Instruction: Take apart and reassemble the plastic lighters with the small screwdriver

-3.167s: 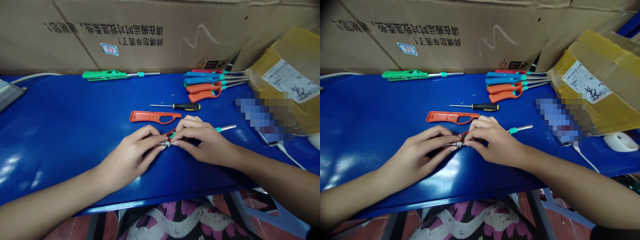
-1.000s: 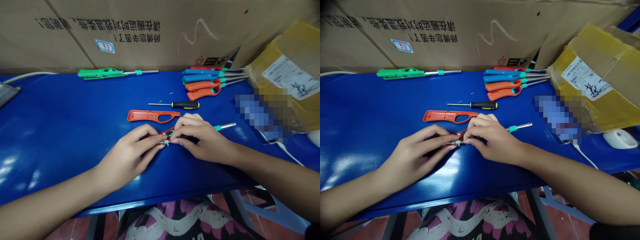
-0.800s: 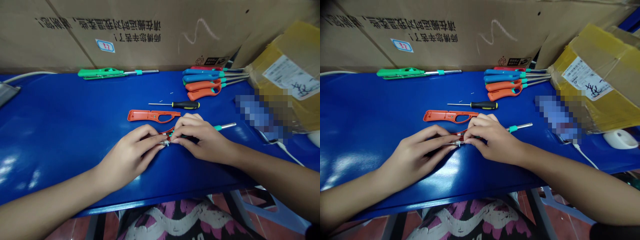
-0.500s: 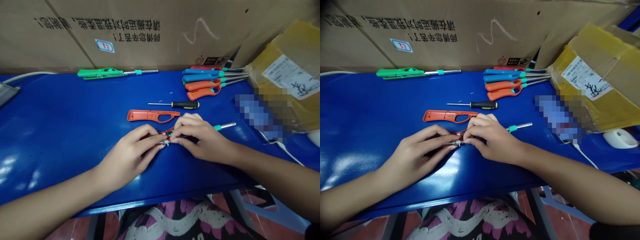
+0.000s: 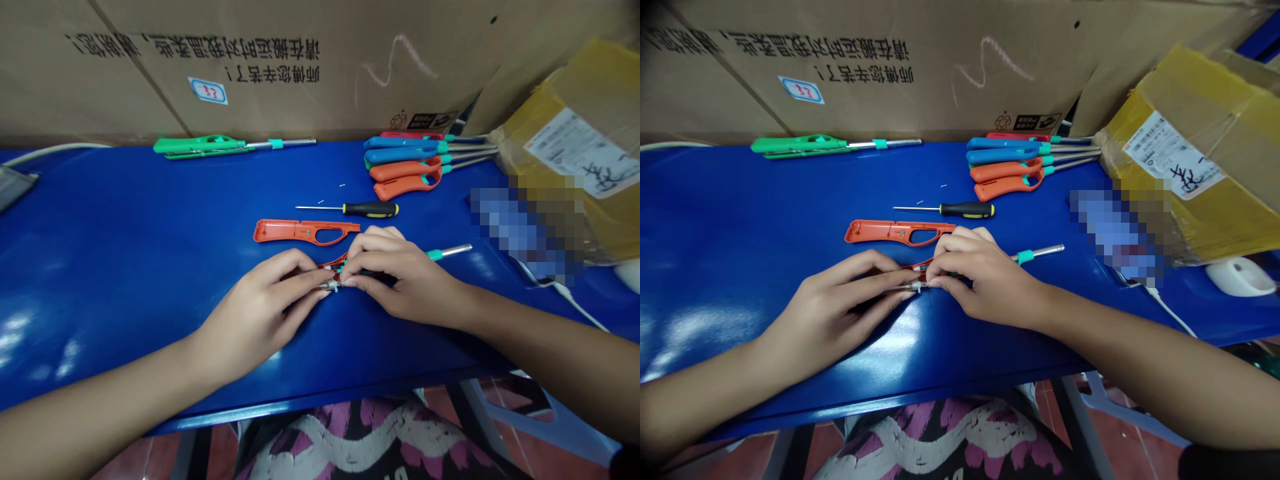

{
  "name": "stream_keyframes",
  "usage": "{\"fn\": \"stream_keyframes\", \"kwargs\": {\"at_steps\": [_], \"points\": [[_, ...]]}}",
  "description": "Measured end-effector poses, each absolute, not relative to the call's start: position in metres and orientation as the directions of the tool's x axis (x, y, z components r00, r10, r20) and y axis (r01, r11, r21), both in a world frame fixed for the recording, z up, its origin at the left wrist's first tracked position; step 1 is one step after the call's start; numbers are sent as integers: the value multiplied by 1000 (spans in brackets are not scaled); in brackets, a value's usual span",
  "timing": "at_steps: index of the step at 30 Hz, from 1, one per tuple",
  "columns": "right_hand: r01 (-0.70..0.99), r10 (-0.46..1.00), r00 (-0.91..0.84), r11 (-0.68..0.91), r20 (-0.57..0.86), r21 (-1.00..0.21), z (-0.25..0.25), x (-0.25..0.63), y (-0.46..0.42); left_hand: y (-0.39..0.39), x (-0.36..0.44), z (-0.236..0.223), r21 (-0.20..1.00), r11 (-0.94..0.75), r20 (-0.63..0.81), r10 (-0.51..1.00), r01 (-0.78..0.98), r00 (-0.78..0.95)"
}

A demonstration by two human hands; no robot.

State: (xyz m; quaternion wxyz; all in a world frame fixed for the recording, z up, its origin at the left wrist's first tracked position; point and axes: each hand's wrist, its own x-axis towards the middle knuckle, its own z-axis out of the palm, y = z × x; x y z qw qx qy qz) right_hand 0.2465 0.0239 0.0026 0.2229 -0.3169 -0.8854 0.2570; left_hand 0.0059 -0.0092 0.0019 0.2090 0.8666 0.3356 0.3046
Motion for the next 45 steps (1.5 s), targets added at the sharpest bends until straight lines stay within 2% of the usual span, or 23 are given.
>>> {"fn": "stream_keyframes", "kwargs": {"at_steps": [34, 45], "points": [[440, 663, -710, 680, 237, -586, 4, 246, 24, -7, 7, 2, 516, -708, 387, 694, 482, 607], [452, 694, -668, 665, 269, -595, 7, 246, 22, -7, 3, 5, 501, -726, 450, 684, 472, 574]]}}
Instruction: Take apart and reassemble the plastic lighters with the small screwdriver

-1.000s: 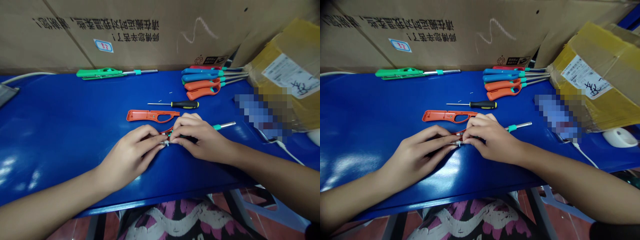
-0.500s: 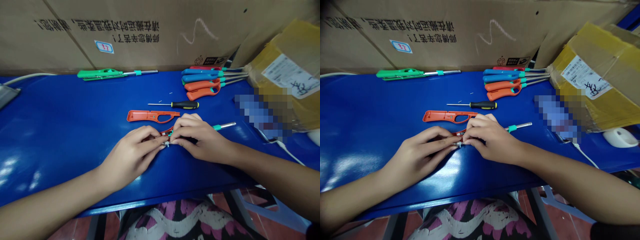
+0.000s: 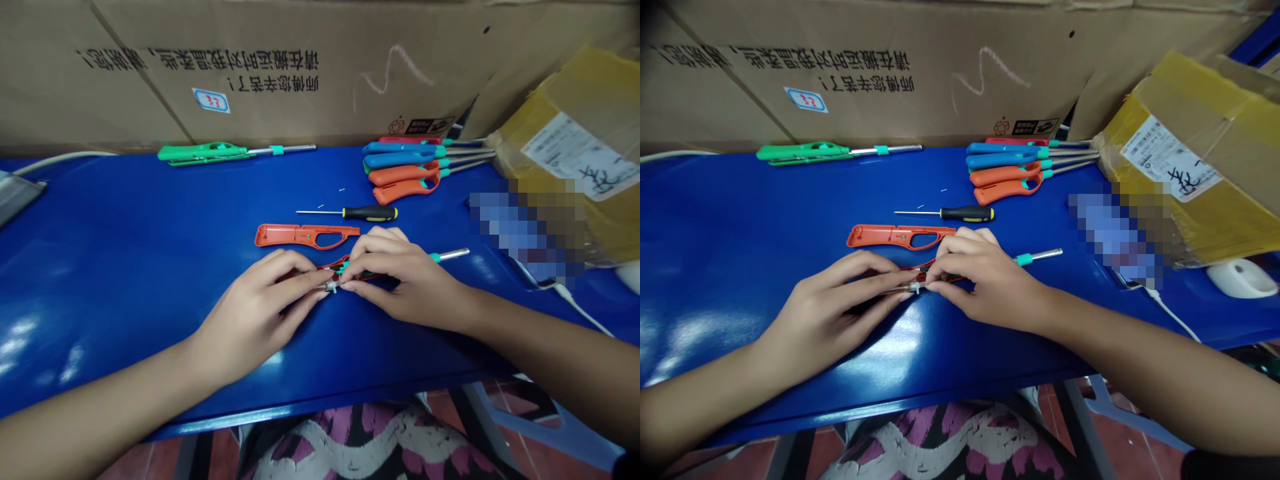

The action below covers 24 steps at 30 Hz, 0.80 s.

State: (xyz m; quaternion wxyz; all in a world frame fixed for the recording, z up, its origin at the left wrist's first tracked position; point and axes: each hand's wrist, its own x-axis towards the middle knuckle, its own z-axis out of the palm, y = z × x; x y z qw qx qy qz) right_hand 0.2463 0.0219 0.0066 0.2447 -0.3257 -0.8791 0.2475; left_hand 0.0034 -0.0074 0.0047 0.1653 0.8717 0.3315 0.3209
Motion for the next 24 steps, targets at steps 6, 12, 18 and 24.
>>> {"fn": "stream_keyframes", "kwargs": {"at_steps": [6, 12, 18, 24], "points": [[439, 689, -672, 666, 272, -603, 4, 246, 22, -8, 5, 2, 530, -712, 441, 695, 461, 567], [429, 671, -684, 688, 287, -586, 3, 246, 24, -7, 7, 1, 538, -710, 431, 696, 455, 575], [443, 662, -689, 706, 295, -553, 3, 246, 23, -7, 6, 1, 507, -724, 433, 683, 467, 589], [472, 693, -667, 678, 274, -563, 8, 246, 21, -7, 4, 3, 425, -773, 492, 634, 472, 596]]}}
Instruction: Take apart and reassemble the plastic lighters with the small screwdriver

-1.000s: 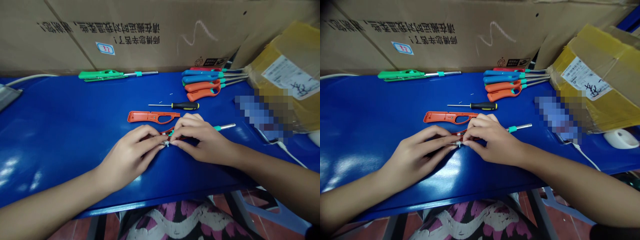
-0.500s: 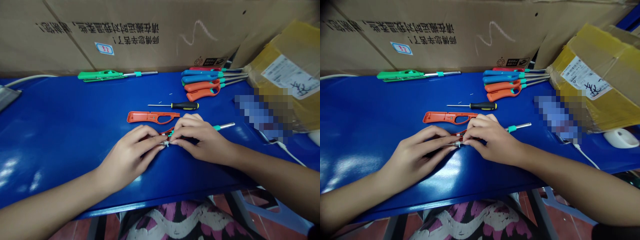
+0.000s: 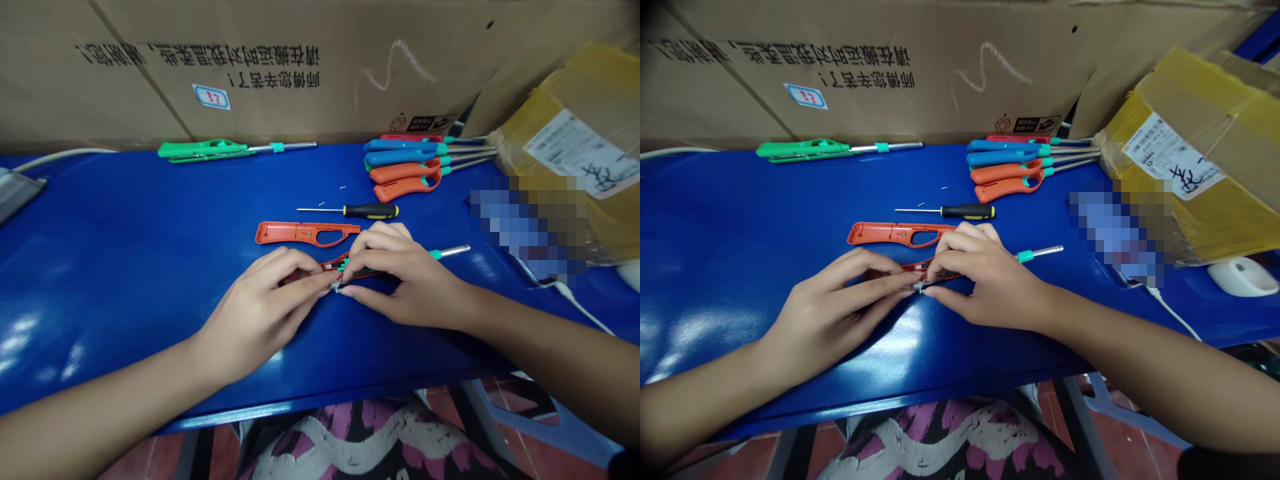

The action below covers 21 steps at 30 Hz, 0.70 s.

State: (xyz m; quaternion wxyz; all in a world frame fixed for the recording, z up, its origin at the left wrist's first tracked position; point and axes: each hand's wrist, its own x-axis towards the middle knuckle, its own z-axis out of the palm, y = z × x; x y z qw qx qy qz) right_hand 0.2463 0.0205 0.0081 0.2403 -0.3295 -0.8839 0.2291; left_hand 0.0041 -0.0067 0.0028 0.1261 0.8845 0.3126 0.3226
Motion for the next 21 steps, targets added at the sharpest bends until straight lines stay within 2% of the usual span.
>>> {"fn": "stream_keyframes", "kwargs": {"at_steps": [8, 21], "points": [[465, 694, -680, 656, 235, -594, 8, 246, 20, -10, 1, 3, 380, -807, 515, 591, 452, 621], [460, 728, -642, 617, 240, -639, 10, 247, 21, -9, 6, 3, 517, -735, 481, 674, 439, 562]]}}
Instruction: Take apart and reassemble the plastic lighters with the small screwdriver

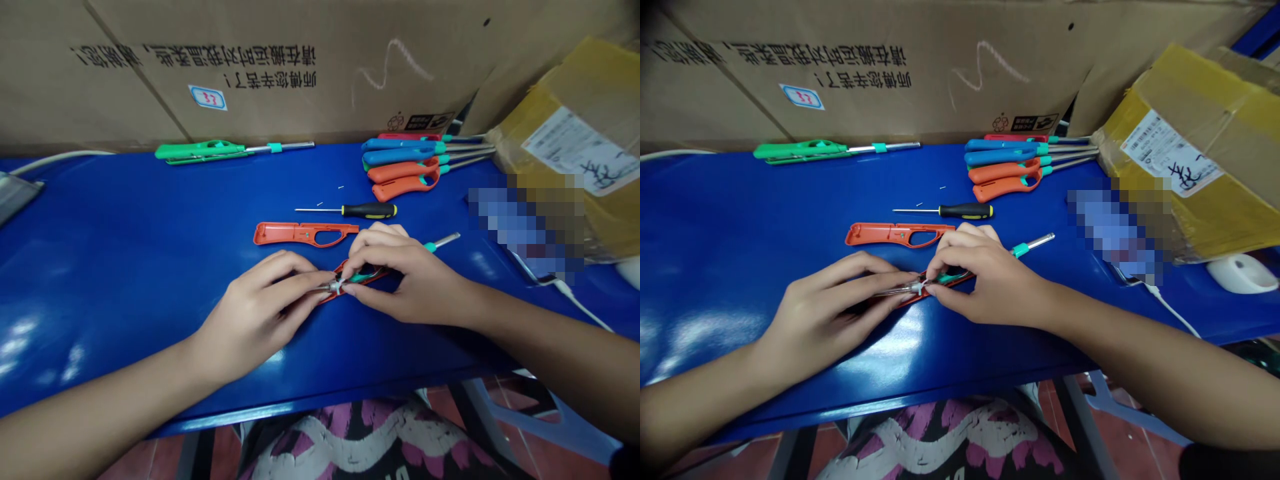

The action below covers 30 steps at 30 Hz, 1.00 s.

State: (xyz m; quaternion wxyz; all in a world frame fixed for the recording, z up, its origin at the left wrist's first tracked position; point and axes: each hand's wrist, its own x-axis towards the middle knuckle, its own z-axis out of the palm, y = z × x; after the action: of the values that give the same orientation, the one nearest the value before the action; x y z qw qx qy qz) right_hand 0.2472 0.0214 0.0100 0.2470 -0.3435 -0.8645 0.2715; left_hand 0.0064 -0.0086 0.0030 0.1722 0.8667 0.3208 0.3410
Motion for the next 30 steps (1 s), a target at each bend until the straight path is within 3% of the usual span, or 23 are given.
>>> {"fn": "stream_keyframes", "kwargs": {"at_steps": [30], "points": [[437, 701, -652, 659, 288, -613, 4, 245, 23, -11, 9, 5, 594, -683, 452, 720, 424, 526]]}}
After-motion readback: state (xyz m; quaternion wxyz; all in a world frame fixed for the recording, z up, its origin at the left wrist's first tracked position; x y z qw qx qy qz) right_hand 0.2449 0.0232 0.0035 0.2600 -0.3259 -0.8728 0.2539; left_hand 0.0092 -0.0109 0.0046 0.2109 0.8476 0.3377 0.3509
